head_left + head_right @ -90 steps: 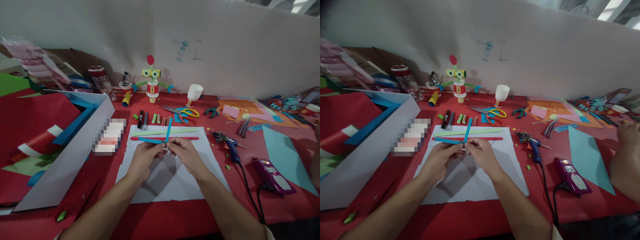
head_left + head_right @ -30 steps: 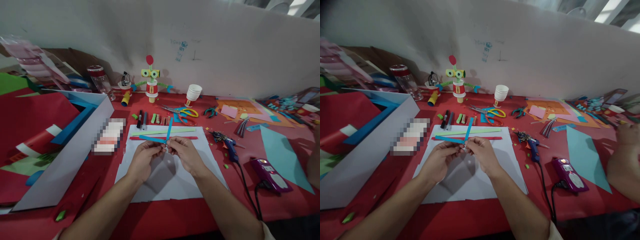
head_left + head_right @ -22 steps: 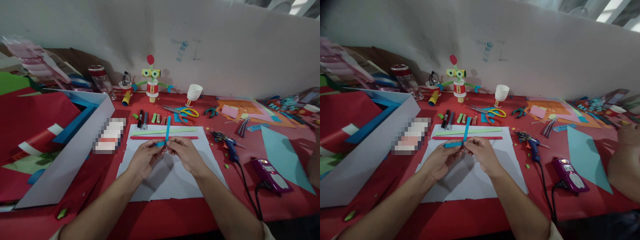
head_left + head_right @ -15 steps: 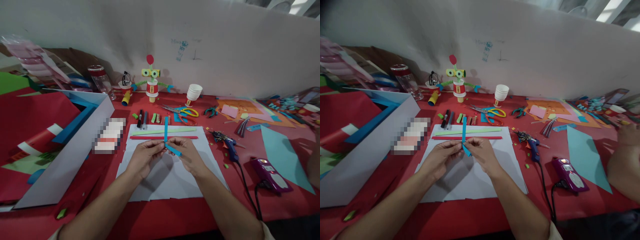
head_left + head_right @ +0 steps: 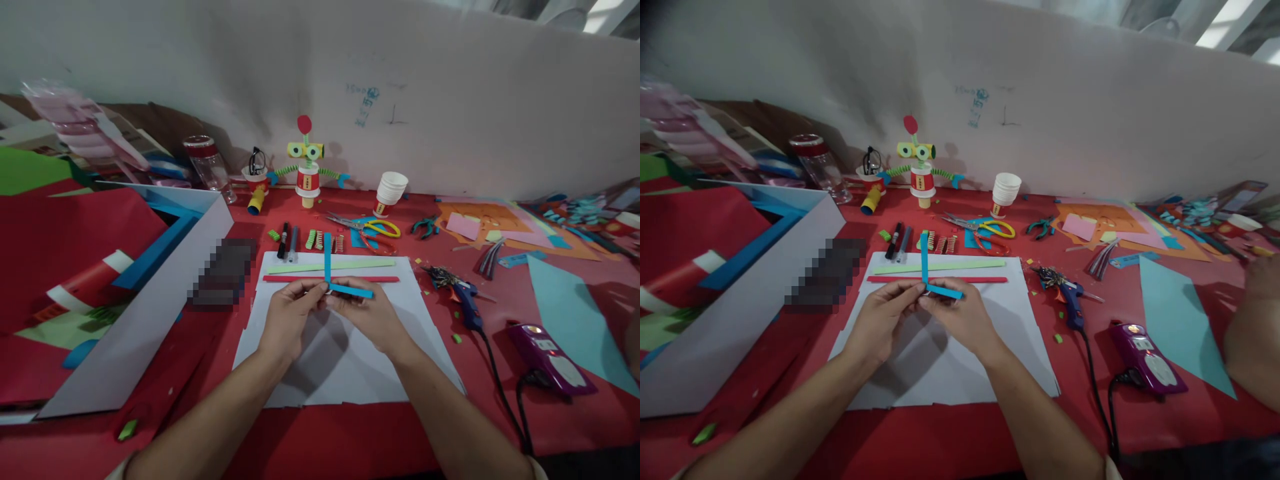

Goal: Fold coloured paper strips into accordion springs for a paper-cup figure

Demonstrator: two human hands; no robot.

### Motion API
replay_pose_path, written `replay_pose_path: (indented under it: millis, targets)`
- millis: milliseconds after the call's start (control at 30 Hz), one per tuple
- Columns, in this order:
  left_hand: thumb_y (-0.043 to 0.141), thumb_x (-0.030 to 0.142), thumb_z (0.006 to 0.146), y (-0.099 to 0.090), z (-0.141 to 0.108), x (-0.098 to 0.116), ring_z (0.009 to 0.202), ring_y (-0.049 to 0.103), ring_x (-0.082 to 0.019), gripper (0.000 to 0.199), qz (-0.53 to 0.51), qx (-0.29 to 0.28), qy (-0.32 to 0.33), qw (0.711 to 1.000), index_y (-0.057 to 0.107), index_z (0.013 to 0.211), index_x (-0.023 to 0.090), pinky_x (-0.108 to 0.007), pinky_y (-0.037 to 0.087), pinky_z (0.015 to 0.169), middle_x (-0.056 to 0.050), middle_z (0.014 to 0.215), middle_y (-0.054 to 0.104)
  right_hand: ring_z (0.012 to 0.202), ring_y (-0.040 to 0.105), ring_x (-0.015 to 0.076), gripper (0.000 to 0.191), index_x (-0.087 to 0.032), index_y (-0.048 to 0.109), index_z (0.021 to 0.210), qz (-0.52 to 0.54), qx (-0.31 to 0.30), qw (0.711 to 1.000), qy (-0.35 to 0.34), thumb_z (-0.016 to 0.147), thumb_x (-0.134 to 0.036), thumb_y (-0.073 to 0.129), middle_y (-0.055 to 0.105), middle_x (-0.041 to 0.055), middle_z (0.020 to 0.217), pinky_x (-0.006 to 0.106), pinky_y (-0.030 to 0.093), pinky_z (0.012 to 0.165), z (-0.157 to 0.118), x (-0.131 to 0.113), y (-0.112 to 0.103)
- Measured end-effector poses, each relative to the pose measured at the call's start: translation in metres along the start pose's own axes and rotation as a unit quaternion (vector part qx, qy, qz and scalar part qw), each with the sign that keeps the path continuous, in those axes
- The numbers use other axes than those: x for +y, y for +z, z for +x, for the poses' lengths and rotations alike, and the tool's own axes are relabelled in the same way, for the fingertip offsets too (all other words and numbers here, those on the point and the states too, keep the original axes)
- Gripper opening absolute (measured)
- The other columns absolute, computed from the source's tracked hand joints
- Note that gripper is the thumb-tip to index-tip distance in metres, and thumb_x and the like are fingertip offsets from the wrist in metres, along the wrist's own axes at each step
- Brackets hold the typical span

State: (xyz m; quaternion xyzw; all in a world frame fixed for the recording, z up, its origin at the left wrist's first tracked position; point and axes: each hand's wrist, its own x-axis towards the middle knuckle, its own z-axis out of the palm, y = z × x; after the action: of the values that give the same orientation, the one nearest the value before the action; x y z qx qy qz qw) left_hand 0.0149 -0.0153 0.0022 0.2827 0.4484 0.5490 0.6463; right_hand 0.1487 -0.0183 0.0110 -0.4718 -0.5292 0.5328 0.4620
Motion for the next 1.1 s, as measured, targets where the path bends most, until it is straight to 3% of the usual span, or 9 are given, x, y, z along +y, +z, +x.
replay_pose_path:
  millis: [167, 300, 533, 700, 800, 1000, 1067, 1100]
  targets:
    - [0.077, 0.024, 0.063, 0.000, 0.000, -0.003, 0.064, 0.058, -0.009, 0.013, -0.049, -0.029, -0.039, 0.998, 0.070, 0.071, 0.016, -0.020, 0.043, 0.063, 0.000, 0.067, 0.066, 0.055, 0.050, 0.0115, 0.019, -0.017, 0.065, 0.067, 0.050, 0.058, 0.996, 0.038, 0.073, -0.034, 0.064, 0.058, -0.0006, 0.057, 0.026, 0.040, 0.055, 0.003, 0.005, 0.005]
    - [0.077, 0.024, 0.063, -0.001, 0.001, 0.002, 0.062, 0.057, -0.009, 0.014, -0.012, -0.045, -0.064, 0.997, 0.071, 0.072, 0.016, -0.021, 0.043, 0.062, -0.001, 0.065, 0.066, 0.053, 0.048, 0.0102, 0.018, -0.016, 0.064, 0.066, 0.013, 0.036, 0.998, 0.054, 0.072, -0.033, 0.064, 0.056, -0.0016, 0.055, 0.024, 0.037, 0.053, 0.004, 0.000, 0.000]
    - [0.079, 0.025, 0.059, -0.004, 0.000, 0.011, 0.060, 0.057, -0.010, 0.015, 0.055, -0.054, -0.041, 0.996, 0.071, 0.066, 0.015, -0.023, 0.043, 0.062, -0.001, 0.064, 0.066, 0.053, 0.047, 0.0099, 0.020, -0.015, 0.063, 0.063, -0.029, 0.032, 0.995, 0.085, 0.072, -0.034, 0.063, 0.056, -0.0012, 0.056, 0.024, 0.035, 0.053, 0.003, -0.003, -0.003]
    - [0.078, 0.028, 0.059, -0.004, -0.001, 0.013, 0.061, 0.057, -0.012, 0.016, 0.068, -0.068, -0.055, 0.994, 0.071, 0.066, 0.015, -0.025, 0.043, 0.063, -0.002, 0.062, 0.066, 0.055, 0.047, 0.0108, 0.018, -0.015, 0.063, 0.067, -0.093, 0.027, 0.994, 0.045, 0.072, -0.033, 0.063, 0.056, -0.0017, 0.058, 0.024, 0.035, 0.053, 0.003, -0.004, -0.009]
    - [0.076, 0.028, 0.061, -0.003, -0.002, 0.013, 0.059, 0.053, -0.011, 0.015, 0.099, -0.076, -0.026, 0.992, 0.071, 0.065, 0.015, -0.025, 0.042, 0.062, -0.001, 0.060, 0.064, 0.056, 0.046, 0.0109, 0.017, -0.016, 0.063, 0.068, -0.129, 0.013, 0.991, 0.016, 0.073, -0.032, 0.062, 0.056, -0.0020, 0.060, 0.025, 0.035, 0.053, 0.003, -0.006, -0.012]
    - [0.068, 0.032, 0.069, -0.003, 0.000, 0.009, 0.066, 0.056, -0.015, 0.014, 0.169, -0.060, 0.054, 0.982, 0.068, 0.069, 0.017, -0.028, 0.042, 0.065, -0.002, 0.067, 0.065, 0.053, 0.046, 0.0107, 0.020, -0.017, 0.059, 0.065, -0.076, 0.035, 0.995, 0.062, 0.075, -0.035, 0.060, 0.052, -0.0032, 0.054, 0.025, 0.036, 0.053, 0.004, -0.005, -0.008]
    - [0.063, 0.033, 0.074, -0.007, 0.002, 0.011, 0.076, 0.059, -0.020, 0.017, 0.259, -0.052, 0.100, 0.959, 0.069, 0.077, 0.018, -0.033, 0.044, 0.072, -0.006, 0.078, 0.068, 0.053, 0.046, 0.0105, 0.021, -0.017, 0.058, 0.064, -0.073, 0.049, 0.995, 0.052, 0.075, -0.035, 0.061, 0.052, -0.0032, 0.055, 0.025, 0.035, 0.053, 0.004, -0.004, -0.007]
    - [0.061, 0.034, 0.076, -0.009, 0.003, 0.013, 0.085, 0.060, -0.024, 0.020, 0.333, -0.032, 0.140, 0.932, 0.069, 0.085, 0.018, -0.037, 0.043, 0.078, -0.009, 0.087, 0.069, 0.053, 0.046, 0.0105, 0.021, -0.017, 0.058, 0.064, -0.073, 0.058, 0.995, 0.046, 0.074, -0.035, 0.061, 0.052, -0.0031, 0.055, 0.025, 0.034, 0.053, 0.004, -0.004, -0.007]
